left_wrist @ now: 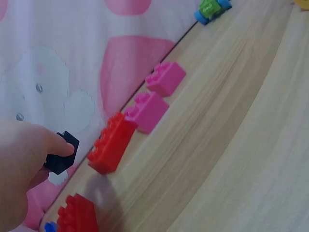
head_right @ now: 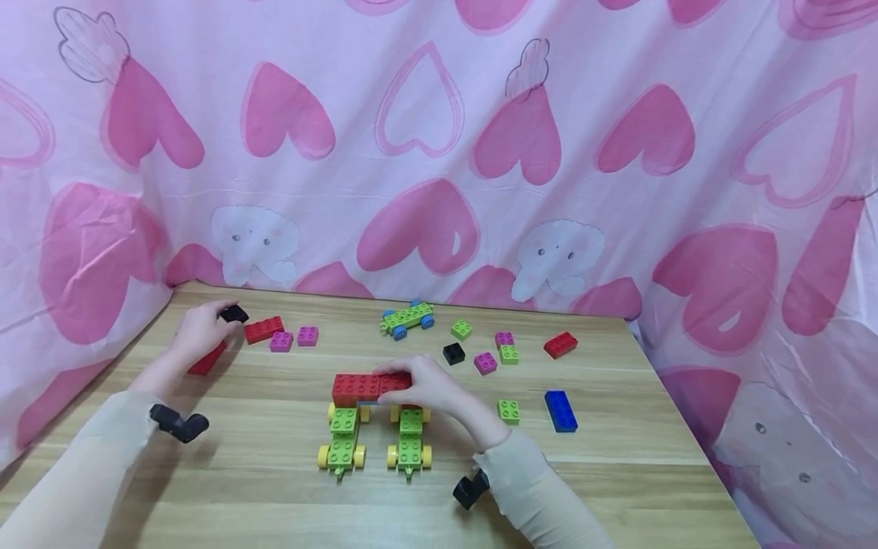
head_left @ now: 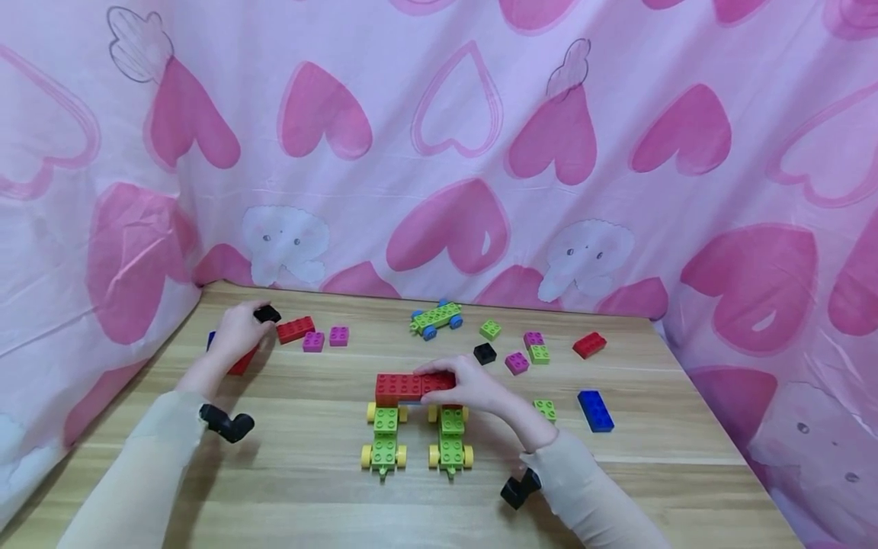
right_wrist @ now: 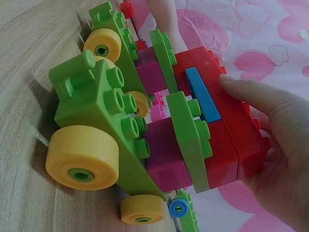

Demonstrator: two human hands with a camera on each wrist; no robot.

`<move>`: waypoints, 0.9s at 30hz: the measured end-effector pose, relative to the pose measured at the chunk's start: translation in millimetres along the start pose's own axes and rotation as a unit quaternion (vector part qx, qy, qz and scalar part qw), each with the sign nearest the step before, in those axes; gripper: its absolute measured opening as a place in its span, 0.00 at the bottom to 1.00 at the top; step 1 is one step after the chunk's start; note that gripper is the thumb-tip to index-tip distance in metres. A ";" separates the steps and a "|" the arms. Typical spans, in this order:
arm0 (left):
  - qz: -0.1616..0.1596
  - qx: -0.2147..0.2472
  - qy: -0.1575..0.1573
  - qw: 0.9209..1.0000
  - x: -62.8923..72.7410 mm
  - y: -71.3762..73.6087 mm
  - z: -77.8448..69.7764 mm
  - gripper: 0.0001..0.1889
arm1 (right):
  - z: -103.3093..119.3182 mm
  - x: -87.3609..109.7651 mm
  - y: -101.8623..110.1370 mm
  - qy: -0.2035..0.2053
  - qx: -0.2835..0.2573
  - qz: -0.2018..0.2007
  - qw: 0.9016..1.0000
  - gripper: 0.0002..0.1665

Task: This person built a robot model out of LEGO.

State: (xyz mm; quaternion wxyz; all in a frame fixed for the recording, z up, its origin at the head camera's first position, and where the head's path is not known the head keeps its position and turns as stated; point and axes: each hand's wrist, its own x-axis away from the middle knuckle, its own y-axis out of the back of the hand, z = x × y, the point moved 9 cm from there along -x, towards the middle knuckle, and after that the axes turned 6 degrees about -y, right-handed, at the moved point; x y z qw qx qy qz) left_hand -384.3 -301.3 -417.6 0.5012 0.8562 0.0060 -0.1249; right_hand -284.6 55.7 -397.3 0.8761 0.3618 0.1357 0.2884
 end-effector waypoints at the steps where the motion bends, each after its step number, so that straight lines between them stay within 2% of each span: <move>1: -0.001 0.005 -0.002 1.000 0.5 1.0 -2.8 0.26 | 0.2 0.0 0.3 0.000 0.000 0.000 1.000 0.25; 6: -0.017 0.015 -0.023 0.999 2.8 5.9 -20.1 0.26 | 0.6 0.0 1.2 -0.004 0.001 0.001 1.000 0.24; 15: -0.040 0.029 -0.085 0.995 12.4 4.5 -53.6 0.24 | 1.8 0.0 0.3 0.002 0.013 -0.002 1.000 0.24; 20: -0.042 0.044 -0.117 0.991 18.7 2.8 -75.2 0.23 | 2.2 -1.7 -1.1 0.005 0.025 -0.006 1.000 0.24; 27: -0.025 0.051 -0.136 0.989 27.9 0.3 -106.5 0.22 | 8.4 -6.6 -3.3 -0.006 0.028 0.004 1.000 0.26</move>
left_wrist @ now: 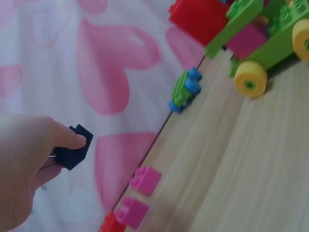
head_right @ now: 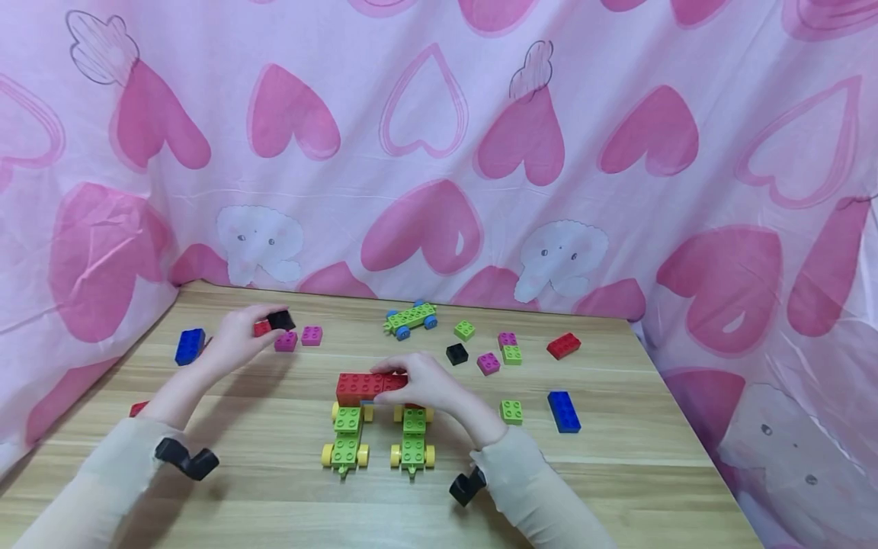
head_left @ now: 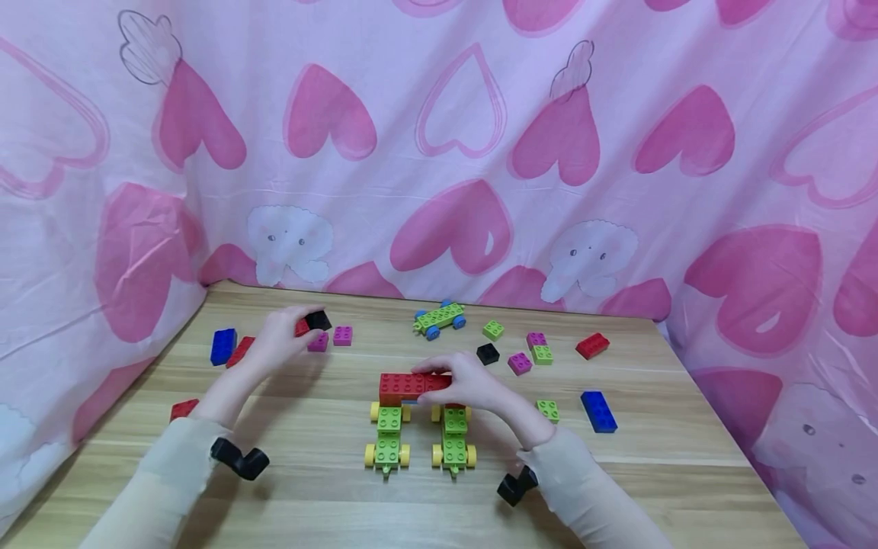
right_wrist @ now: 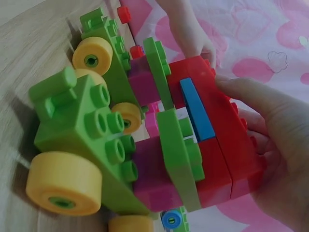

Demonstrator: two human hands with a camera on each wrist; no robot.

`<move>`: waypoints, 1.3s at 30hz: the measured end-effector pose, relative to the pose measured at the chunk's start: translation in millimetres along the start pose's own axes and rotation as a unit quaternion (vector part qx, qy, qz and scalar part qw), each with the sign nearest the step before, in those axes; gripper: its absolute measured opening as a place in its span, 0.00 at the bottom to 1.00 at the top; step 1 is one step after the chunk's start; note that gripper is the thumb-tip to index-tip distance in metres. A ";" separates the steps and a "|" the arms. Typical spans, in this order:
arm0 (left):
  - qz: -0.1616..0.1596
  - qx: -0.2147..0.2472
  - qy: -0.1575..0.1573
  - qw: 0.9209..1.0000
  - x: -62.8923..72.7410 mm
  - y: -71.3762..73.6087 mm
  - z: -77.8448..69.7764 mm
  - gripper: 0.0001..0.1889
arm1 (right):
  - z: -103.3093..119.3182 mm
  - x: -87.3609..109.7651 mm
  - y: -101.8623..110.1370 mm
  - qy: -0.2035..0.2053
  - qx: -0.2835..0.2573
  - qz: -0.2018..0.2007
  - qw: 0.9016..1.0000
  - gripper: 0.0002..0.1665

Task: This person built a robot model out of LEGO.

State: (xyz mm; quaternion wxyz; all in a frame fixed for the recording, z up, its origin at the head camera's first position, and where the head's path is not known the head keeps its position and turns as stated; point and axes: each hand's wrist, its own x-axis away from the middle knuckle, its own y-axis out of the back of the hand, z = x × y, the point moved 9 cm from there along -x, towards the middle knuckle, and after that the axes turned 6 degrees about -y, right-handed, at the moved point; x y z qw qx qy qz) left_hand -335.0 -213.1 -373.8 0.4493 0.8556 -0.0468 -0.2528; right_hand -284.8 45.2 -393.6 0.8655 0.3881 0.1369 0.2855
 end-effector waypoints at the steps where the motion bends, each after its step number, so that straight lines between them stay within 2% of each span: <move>1: 0.001 0.001 -0.006 1.000 0.1 -0.9 -5.0 0.22 | 1.2 -0.8 -0.1 -0.001 0.000 0.001 1.000 0.27; 8: -0.009 0.012 -0.051 0.999 5.0 -2.7 -40.1 0.23 | 5.2 -6.9 -3.0 -0.018 -0.001 0.017 1.000 0.27; 13: -0.028 0.016 -0.086 0.996 8.7 -3.2 -62.6 0.23 | 10.5 -10.2 -4.4 -0.024 0.010 0.016 1.000 0.27; 19: -0.034 0.035 -0.111 0.993 13.5 -7.4 -80.9 0.23 | 13.0 -14.4 -5.8 -0.035 0.025 0.010 0.999 0.27; 27: -0.027 0.057 -0.123 0.990 20.9 -13.2 -97.9 0.23 | 17.0 -16.8 -8.7 -0.029 0.020 0.012 0.999 0.26; 34: -0.016 0.072 -0.117 0.990 26.8 -20.6 -103.7 0.23 | 18.9 -17.4 -9.9 -0.019 0.027 0.005 0.999 0.25; 39: -0.001 0.086 -0.132 0.988 32.3 -26.6 -108.0 0.23 | 18.5 -17.6 -10.4 -0.025 0.028 0.003 0.999 0.25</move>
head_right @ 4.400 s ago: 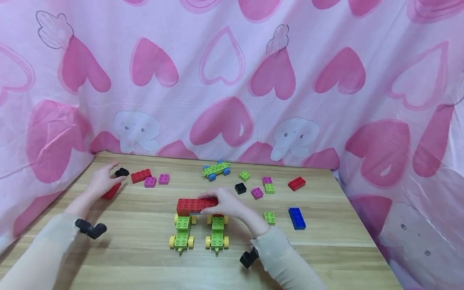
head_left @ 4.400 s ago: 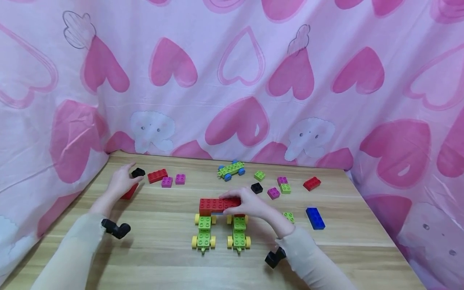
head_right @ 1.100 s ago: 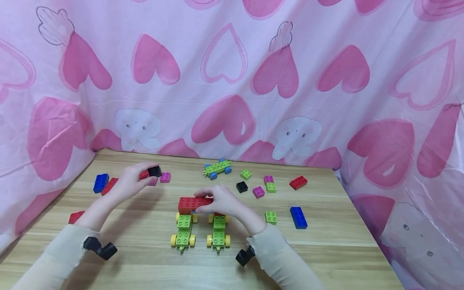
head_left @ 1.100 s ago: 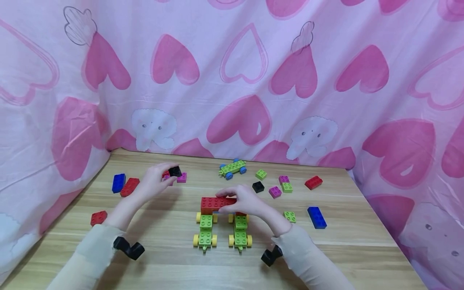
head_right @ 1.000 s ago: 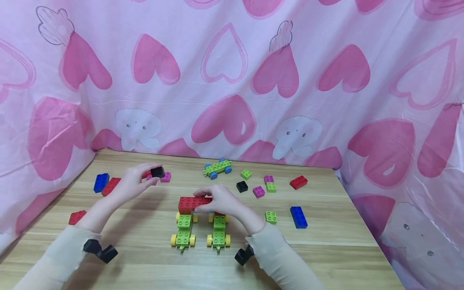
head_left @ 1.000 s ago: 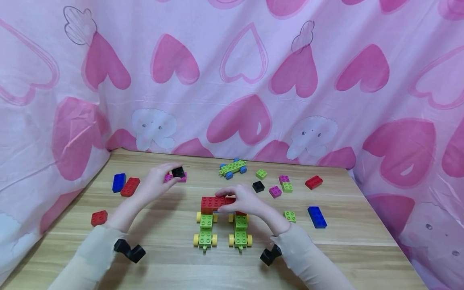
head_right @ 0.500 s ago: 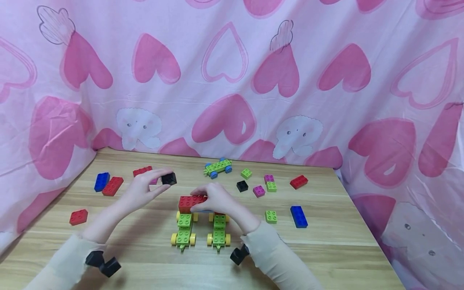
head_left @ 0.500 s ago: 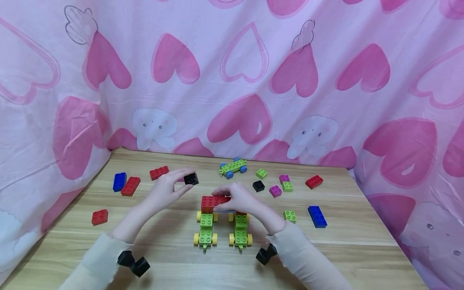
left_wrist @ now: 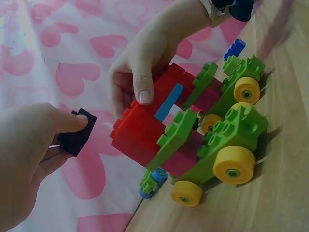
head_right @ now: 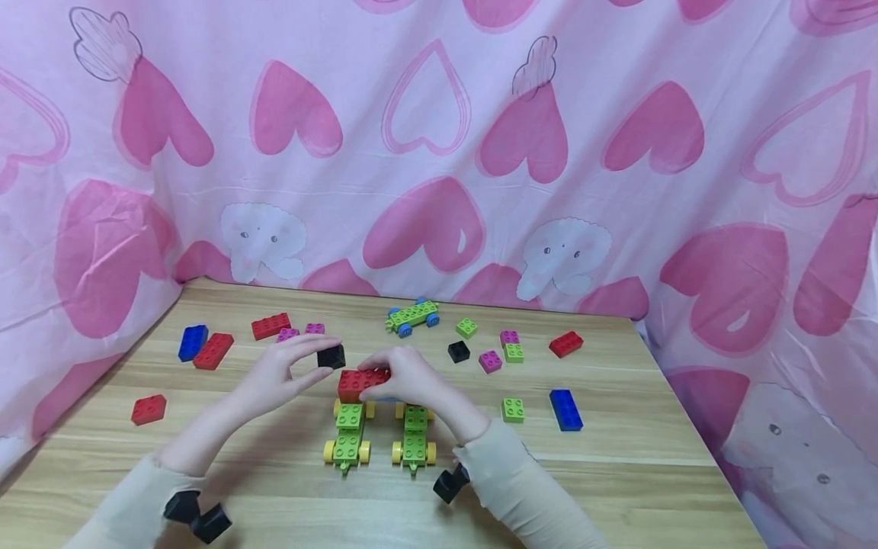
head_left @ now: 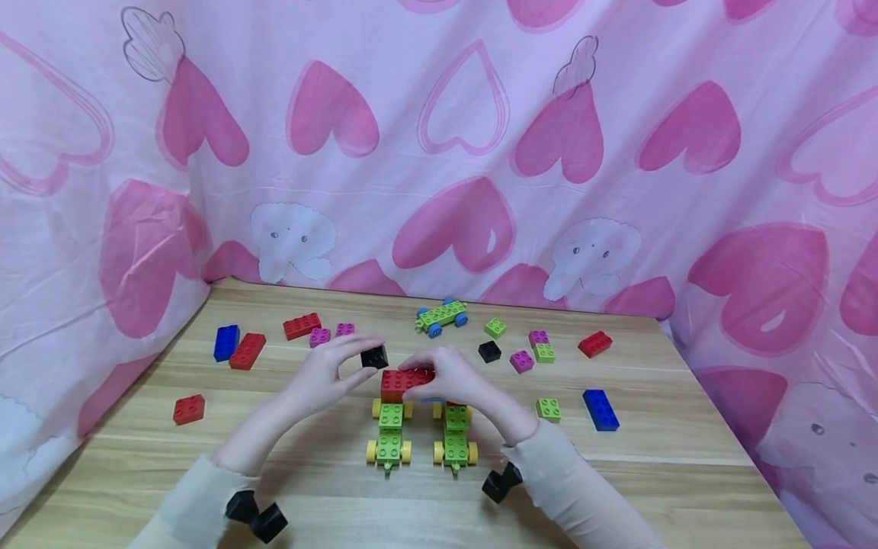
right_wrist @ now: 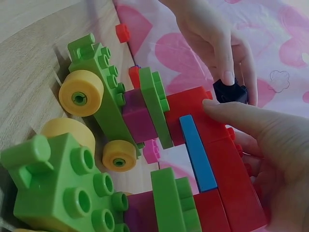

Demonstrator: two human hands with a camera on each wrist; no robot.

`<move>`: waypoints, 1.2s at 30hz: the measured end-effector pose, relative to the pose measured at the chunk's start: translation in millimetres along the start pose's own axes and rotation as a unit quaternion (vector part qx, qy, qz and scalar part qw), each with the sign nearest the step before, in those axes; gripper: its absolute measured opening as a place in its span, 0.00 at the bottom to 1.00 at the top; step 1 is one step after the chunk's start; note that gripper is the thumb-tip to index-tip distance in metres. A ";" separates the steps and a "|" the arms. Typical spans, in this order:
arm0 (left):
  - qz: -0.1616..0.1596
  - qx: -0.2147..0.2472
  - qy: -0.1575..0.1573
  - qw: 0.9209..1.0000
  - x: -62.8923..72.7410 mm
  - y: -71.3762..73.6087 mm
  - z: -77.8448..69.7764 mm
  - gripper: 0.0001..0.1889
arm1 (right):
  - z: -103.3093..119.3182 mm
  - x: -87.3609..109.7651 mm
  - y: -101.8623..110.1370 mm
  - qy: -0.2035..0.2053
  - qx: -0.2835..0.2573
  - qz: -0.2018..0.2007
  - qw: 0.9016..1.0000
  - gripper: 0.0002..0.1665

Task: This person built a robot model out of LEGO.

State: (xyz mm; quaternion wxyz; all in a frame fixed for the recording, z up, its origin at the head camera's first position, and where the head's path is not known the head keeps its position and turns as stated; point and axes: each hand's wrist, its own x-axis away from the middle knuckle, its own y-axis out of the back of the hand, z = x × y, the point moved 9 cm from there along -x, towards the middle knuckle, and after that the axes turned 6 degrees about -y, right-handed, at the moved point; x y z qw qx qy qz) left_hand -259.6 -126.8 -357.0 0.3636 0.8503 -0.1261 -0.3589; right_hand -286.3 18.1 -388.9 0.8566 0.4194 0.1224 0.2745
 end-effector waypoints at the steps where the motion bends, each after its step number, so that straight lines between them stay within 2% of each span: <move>1: 0.004 0.004 -0.003 1.000 0.9 -1.5 -0.6 0.22 | -0.1 0.0 0.0 -0.002 0.000 0.000 1.000 0.25; 6: 0.018 0.013 -0.010 1.000 5.2 -7.6 -0.8 0.22 | -0.4 -0.2 -0.6 -0.005 -0.003 0.002 1.000 0.26; 12: 0.023 0.020 -0.036 0.999 7.2 -11.6 -6.1 0.22 | -1.0 0.9 -0.6 -0.010 -0.006 -0.002 1.000 0.26; 20: 0.036 0.023 -0.041 0.998 9.3 -16.4 -7.9 0.23 | -2.9 2.0 -1.0 -0.013 -0.014 -0.004 1.000 0.25; 23: 0.041 0.025 -0.038 0.998 9.7 -18.1 -7.8 0.24 | -3.6 2.0 -1.3 -0.014 -0.015 -0.004 1.000 0.25; 31: 0.054 0.032 0.001 0.998 10.6 -20.8 -3.6 0.23 | -3.2 1.3 -1.5 -0.014 -0.010 -0.007 1.000 0.25; 36: 0.051 0.031 -0.004 0.998 10.0 -21.1 -3.7 0.21 | -2.6 1.4 -1.6 -0.012 -0.007 -0.007 1.000 0.25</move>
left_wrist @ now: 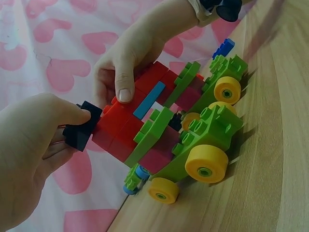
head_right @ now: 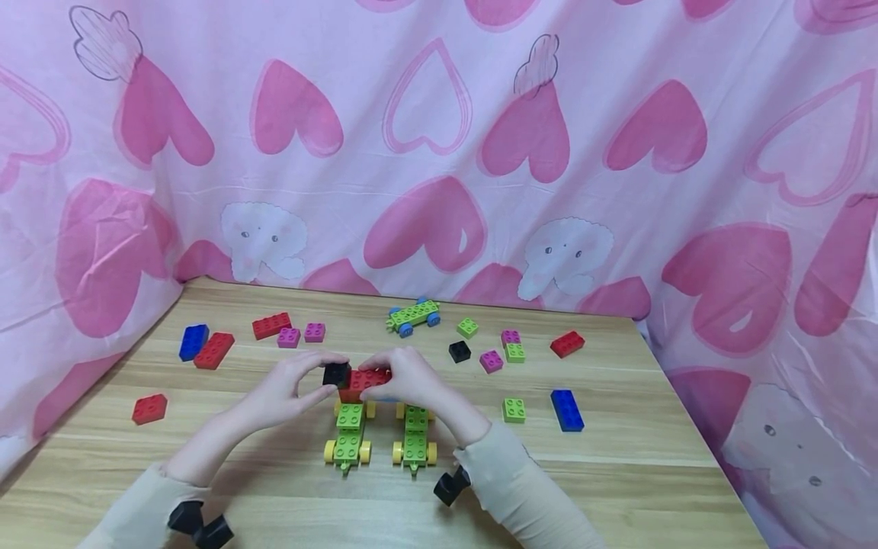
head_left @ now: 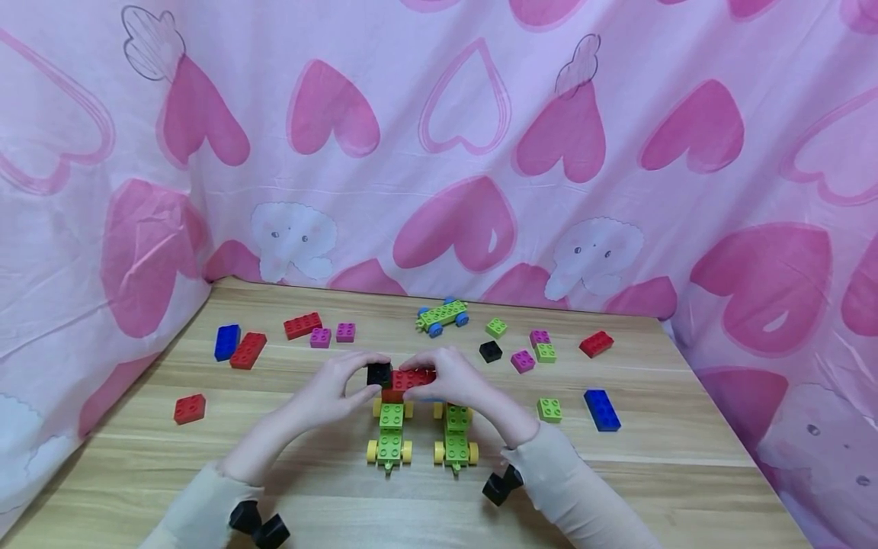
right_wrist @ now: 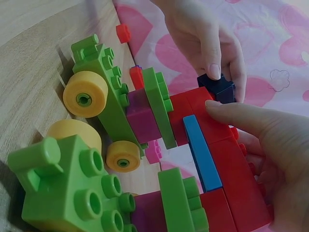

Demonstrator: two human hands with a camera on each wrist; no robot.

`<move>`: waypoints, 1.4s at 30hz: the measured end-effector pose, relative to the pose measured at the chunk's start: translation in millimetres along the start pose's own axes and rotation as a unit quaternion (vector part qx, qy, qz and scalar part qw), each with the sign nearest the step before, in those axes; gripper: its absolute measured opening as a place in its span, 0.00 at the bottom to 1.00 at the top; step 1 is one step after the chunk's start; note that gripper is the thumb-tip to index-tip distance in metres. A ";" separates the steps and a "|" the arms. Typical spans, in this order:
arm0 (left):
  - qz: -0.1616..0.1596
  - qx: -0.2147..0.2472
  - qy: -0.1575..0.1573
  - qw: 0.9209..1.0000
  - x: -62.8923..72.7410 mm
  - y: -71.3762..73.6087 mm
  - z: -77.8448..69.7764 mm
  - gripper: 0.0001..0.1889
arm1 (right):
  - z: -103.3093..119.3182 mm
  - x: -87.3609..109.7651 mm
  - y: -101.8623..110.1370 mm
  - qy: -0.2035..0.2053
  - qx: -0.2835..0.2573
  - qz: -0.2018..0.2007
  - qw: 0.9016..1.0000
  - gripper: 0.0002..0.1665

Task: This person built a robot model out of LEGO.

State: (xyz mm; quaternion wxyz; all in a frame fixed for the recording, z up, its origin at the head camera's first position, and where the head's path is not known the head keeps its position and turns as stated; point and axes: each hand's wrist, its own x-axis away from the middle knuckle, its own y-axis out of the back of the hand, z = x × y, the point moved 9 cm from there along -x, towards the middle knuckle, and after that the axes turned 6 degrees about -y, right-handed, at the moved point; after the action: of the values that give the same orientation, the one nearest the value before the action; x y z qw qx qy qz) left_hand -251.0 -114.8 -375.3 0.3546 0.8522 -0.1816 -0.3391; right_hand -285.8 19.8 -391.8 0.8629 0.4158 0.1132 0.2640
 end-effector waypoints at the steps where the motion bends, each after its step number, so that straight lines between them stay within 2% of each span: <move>1: -0.001 -0.001 -0.003 1.000 -0.1 -0.2 -0.1 0.21 | 0.1 0.1 0.0 0.001 0.001 0.000 1.000 0.25; 5: -0.009 -0.002 -0.010 1.000 -0.3 -0.9 0.3 0.21 | 0.1 0.2 0.3 0.001 0.001 -0.002 1.000 0.25; 14: -0.031 0.003 -0.005 1.000 -1.6 -4.5 2.1 0.21 | 1.8 0.6 0.9 0.009 0.001 -0.005 1.000 0.25; 22: -0.022 0.003 0.016 1.000 -4.3 -5.8 3.7 0.21 | 3.7 2.0 1.8 0.015 -0.001 -0.006 1.000 0.24; 42: 0.000 0.022 0.038 0.999 -8.5 -2.0 5.0 0.21 | 2.8 1.8 1.8 0.010 -0.001 -0.006 1.000 0.24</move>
State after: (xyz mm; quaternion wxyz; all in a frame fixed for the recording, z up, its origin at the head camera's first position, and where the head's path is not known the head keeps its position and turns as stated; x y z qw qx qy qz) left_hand -260.3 -111.1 -375.6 0.3427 0.8721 -0.1753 -0.3021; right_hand -283.8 19.9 -388.6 0.8637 0.4115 0.1241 0.2633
